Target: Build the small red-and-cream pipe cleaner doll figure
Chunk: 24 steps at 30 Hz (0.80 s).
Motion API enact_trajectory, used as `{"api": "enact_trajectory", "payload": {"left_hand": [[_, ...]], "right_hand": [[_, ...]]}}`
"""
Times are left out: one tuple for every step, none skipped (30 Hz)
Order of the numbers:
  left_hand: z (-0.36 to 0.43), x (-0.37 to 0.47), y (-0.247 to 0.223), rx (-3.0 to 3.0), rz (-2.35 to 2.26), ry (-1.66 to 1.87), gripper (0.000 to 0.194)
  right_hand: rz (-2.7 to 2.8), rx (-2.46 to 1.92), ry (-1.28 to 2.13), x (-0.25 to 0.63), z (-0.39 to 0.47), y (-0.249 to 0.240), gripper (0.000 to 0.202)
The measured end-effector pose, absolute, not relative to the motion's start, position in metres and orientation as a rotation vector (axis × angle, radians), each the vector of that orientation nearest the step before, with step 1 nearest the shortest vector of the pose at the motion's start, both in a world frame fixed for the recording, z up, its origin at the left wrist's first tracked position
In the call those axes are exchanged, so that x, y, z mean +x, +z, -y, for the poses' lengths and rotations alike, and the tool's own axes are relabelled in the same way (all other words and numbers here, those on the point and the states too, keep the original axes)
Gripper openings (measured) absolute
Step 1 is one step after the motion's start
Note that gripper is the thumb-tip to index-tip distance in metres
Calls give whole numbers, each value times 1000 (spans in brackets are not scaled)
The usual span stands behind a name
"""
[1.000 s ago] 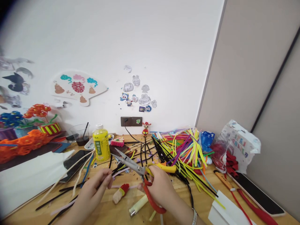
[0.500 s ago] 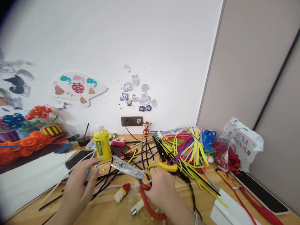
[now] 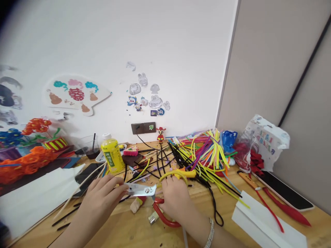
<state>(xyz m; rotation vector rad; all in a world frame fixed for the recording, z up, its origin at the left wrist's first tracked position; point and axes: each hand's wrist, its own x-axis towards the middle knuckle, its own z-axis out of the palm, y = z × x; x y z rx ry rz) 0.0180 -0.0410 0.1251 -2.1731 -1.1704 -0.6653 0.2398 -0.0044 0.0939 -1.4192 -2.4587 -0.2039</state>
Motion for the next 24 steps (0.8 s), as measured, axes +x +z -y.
{"api": "enact_trajectory", "payload": {"left_hand": [[41, 18, 125, -2180, 1174, -644, 26], [41, 18, 124, -2190, 1183, -621, 27], [41, 18, 123, -2204, 1194, -598, 28], [41, 18, 122, -2215, 1206, -578, 28], [40, 18, 122, -2222, 1217, -560, 29], [40, 18, 121, -2224, 1224, -544, 28], [40, 18, 120, -2225, 1231, -524, 28], [39, 18, 120, -2223, 1237, -500, 27], [39, 18, 120, -2218, 1242, -476, 27], [39, 18, 120, -2209, 1246, -454, 28], [39, 18, 120, -2200, 1241, -435, 29], [39, 18, 120, -2191, 1230, -423, 30], [39, 19, 120, -2183, 1212, -415, 30], [39, 19, 120, -2176, 1189, -410, 31], [39, 20, 121, -2170, 1166, -408, 32], [38, 21, 121, -2164, 1143, -410, 32], [38, 21, 121, -2158, 1120, -417, 33], [38, 22, 120, -2149, 1099, -427, 33], [37, 22, 120, -2143, 1083, -437, 34], [36, 22, 118, -2140, 1076, -443, 34], [35, 22, 117, -2142, 1079, -443, 33], [35, 22, 115, -2151, 1091, -433, 32], [34, 22, 114, -2159, 1108, -420, 31], [34, 21, 112, -2164, 1121, -410, 30]], "right_hand": [[2464, -1413, -211, 240, 4, 94, 15], [2469, -1401, -219, 240, 4, 94, 16], [2472, -1388, -227, 240, 4, 94, 17], [2473, -1376, -236, 240, 5, 94, 19], [2475, -1365, -244, 240, 5, 93, 20], [2477, -1357, -252, 240, 5, 93, 21], [2481, -1352, -258, 240, 5, 92, 21], [2485, -1351, -265, 240, 5, 92, 21], [2487, -1350, -272, 240, 5, 92, 21], [2489, -1346, -280, 240, 5, 92, 20], [2489, -1342, -288, 240, 5, 91, 19], [2487, -1335, -297, 240, 5, 91, 19], [2485, -1327, -303, 240, 5, 91, 18], [2483, -1318, -307, 240, 5, 90, 18], [2478, -1308, -308, 241, 5, 90, 17], [2469, -1301, -306, 241, 5, 90, 17], [2456, -1297, -304, 241, 5, 91, 17], [2441, -1295, -303, 241, 6, 91, 16], [2425, -1298, -303, 241, 6, 92, 16], [2410, -1303, -303, 241, 6, 93, 15], [2400, -1311, -303, 241, 6, 94, 15], [2395, -1322, -300, 241, 7, 95, 15], [2395, -1333, -295, 241, 7, 96, 15], [2395, -1345, -286, 241, 7, 96, 16]]}}
